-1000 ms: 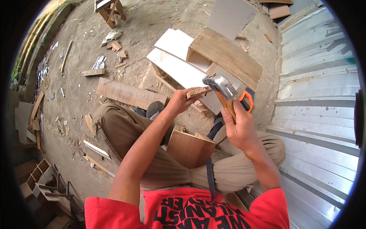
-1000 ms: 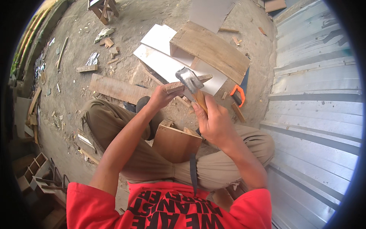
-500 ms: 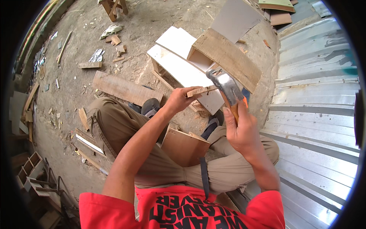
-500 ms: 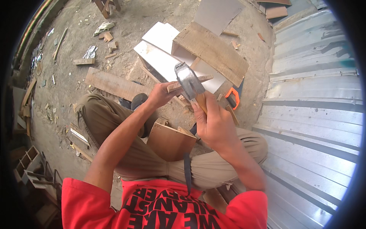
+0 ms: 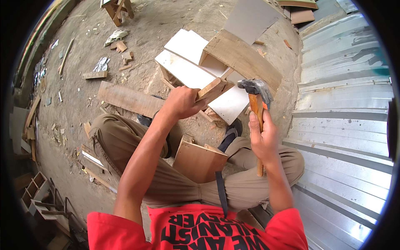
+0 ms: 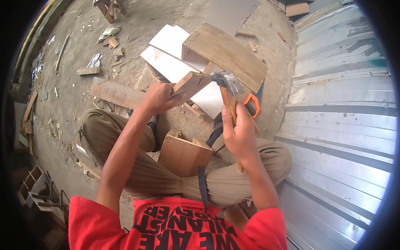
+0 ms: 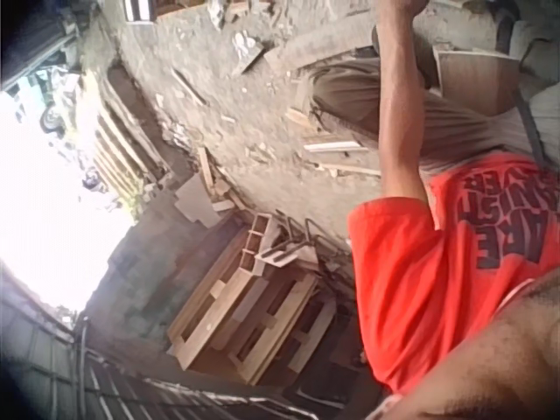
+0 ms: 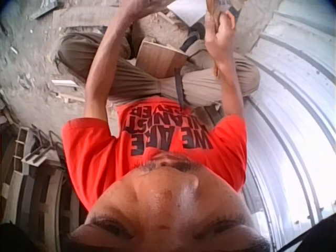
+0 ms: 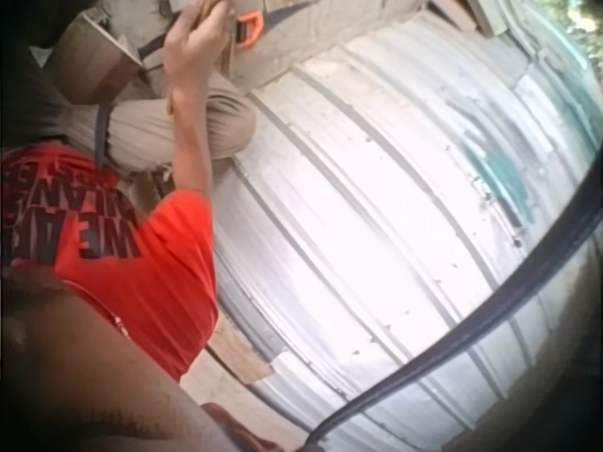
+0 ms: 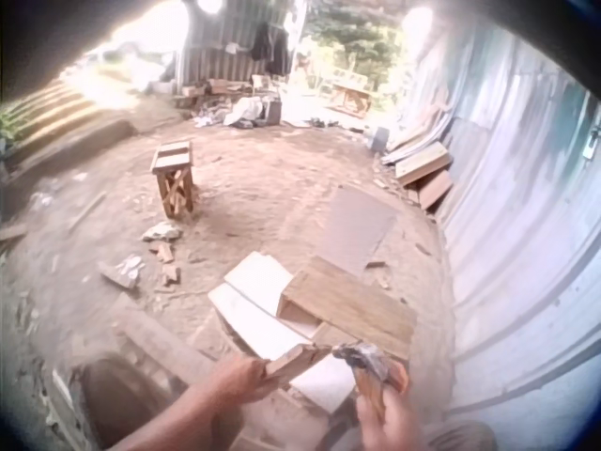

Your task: The person sits on the ground and assembles a small wooden box. They use a hammer to drive nails into the wooden pieces, joining them together to form the box structure.

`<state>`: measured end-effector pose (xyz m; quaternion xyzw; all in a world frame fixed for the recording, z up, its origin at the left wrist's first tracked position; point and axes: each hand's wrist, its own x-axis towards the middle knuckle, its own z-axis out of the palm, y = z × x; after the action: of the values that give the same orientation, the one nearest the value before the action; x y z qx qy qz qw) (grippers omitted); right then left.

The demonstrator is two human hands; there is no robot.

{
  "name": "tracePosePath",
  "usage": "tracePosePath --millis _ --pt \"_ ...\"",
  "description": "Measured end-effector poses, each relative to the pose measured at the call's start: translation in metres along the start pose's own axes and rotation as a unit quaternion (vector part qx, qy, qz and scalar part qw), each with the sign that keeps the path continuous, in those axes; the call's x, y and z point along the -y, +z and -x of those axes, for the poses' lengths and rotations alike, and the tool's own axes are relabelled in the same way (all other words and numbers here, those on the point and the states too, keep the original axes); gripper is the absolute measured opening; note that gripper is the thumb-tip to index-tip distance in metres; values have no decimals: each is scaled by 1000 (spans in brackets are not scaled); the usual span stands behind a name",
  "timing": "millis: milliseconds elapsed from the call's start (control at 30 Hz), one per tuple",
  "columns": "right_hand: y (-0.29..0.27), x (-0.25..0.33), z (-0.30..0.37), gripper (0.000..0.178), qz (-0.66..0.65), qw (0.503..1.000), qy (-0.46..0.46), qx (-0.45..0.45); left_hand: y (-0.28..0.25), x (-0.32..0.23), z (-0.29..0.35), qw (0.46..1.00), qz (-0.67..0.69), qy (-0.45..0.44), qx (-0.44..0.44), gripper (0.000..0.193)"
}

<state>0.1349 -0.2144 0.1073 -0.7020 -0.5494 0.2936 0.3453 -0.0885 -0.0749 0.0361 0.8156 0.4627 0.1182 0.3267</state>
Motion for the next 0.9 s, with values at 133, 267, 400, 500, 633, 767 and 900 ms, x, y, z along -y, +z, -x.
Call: tracePosePath --millis 133,267,400,500,633,767,900 --pt "18 -34 1 29 -77 993 80 46 0 7 7 997 -37 -36 56 40" --pt "40 -44 6 28 -237 948 202 62 2 8 8 990 41 -79 112 40" --pt "47 -54 8 29 -337 893 277 109 9 7 7 970 204 -119 63 43" --pt "28 -46 0 31 -382 828 346 219 6 11 7 977 195 -72 51 46" --pt "10 -40 -8 35 -356 782 365 359 -8 -11 11 989 108 -47 93 48" --pt "8 -48 -9 39 -379 714 375 454 -16 -25 18 987 81 12 141 48" --pt "4 -52 -10 40 -390 700 365 475 -9 -13 21 985 82 64 136 49"
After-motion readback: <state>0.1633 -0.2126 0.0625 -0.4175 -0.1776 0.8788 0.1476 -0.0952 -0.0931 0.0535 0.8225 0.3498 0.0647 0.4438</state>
